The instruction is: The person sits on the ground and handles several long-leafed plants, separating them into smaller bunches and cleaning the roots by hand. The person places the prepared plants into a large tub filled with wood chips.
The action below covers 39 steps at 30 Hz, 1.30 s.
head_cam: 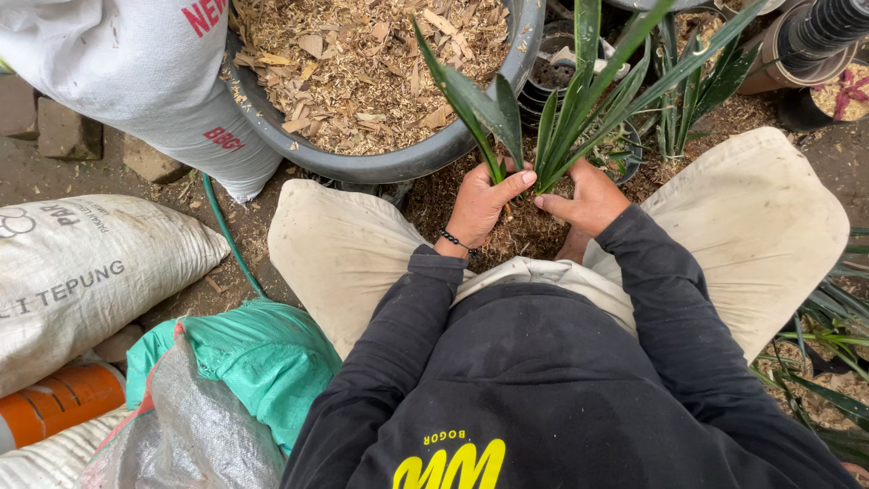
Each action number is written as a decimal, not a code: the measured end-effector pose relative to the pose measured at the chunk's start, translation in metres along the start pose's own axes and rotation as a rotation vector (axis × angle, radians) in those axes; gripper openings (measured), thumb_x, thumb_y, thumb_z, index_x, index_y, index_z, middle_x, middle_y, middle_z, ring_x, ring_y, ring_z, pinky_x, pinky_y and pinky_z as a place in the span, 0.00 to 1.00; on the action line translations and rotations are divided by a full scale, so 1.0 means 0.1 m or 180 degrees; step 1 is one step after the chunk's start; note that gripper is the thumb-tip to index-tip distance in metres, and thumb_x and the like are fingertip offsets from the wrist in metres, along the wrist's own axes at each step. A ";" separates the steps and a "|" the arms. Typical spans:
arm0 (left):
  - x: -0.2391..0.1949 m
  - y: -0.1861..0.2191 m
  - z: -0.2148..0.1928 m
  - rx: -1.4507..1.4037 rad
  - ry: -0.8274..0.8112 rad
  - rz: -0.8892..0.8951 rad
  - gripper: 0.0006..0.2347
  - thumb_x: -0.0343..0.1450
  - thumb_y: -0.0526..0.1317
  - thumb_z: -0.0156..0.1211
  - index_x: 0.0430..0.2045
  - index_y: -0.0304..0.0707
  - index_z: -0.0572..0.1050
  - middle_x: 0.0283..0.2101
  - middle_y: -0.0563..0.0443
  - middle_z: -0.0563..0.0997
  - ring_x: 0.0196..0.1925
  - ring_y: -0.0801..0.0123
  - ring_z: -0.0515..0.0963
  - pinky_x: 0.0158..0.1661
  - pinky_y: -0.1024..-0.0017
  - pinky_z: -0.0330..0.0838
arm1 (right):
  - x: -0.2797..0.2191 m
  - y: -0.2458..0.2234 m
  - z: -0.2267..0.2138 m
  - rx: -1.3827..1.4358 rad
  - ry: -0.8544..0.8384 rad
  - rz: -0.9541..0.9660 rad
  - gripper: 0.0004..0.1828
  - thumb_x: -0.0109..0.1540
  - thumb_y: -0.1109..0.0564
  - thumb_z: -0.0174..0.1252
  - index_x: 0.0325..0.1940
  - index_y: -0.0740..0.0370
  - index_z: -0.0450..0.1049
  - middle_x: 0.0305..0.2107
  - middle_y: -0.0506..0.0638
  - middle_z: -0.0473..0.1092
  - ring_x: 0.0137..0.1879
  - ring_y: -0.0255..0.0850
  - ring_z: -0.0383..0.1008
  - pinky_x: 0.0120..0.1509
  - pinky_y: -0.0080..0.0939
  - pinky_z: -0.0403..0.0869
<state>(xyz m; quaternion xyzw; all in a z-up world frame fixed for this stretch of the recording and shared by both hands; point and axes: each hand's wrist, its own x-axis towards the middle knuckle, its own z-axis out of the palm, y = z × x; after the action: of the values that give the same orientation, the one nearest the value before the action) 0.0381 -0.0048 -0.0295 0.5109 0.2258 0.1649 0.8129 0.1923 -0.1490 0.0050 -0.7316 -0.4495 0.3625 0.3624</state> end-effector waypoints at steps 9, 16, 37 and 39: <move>-0.03 -0.01 0.04 0.0174 0.0008 0.0225 0.12 0.71 0.42 0.69 0.40 0.31 0.80 0.38 0.54 0.82 0.41 0.76 0.79 0.45 0.74 0.74 | 0.01 0.12 0.15 0.1025 0.0266 -0.0321 0.46 0.58 0.66 0.64 0.75 0.66 0.46 0.59 0.59 0.68 0.67 0.47 0.70 0.71 0.47 0.69; -0.05 0.00 0.06 0.0762 -0.0111 0.0412 0.12 0.72 0.43 0.68 0.39 0.32 0.81 0.34 0.57 0.81 0.36 0.79 0.76 0.39 0.76 0.72 | 0.01 0.08 0.23 0.0818 0.0585 -0.0073 0.36 0.62 0.64 0.58 0.71 0.65 0.51 0.53 0.58 0.73 0.59 0.43 0.77 0.62 0.42 0.74; 0.03 0.05 0.01 -0.0012 0.0459 -0.0441 0.14 0.70 0.47 0.68 0.39 0.35 0.80 0.32 0.57 0.79 0.28 0.78 0.74 0.23 0.78 0.67 | 0.01 -0.04 0.18 -0.0126 0.0686 -0.0577 0.22 0.70 0.56 0.55 0.68 0.64 0.69 0.47 0.58 0.70 0.52 0.47 0.72 0.57 0.43 0.71; 0.02 0.10 0.01 -0.0075 0.0552 -0.0221 0.13 0.70 0.47 0.67 0.40 0.36 0.79 0.33 0.57 0.80 0.28 0.79 0.75 0.24 0.78 0.67 | -0.02 -0.06 0.14 -0.0079 0.1105 -0.0763 0.19 0.71 0.56 0.56 0.65 0.66 0.71 0.48 0.57 0.69 0.52 0.45 0.72 0.56 0.42 0.71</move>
<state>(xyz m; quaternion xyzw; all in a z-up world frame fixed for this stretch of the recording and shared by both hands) 0.0405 -0.0003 -0.0207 0.4770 0.3110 0.1828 0.8014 0.1775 -0.1465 0.0039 -0.7287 -0.4686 0.1798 0.4659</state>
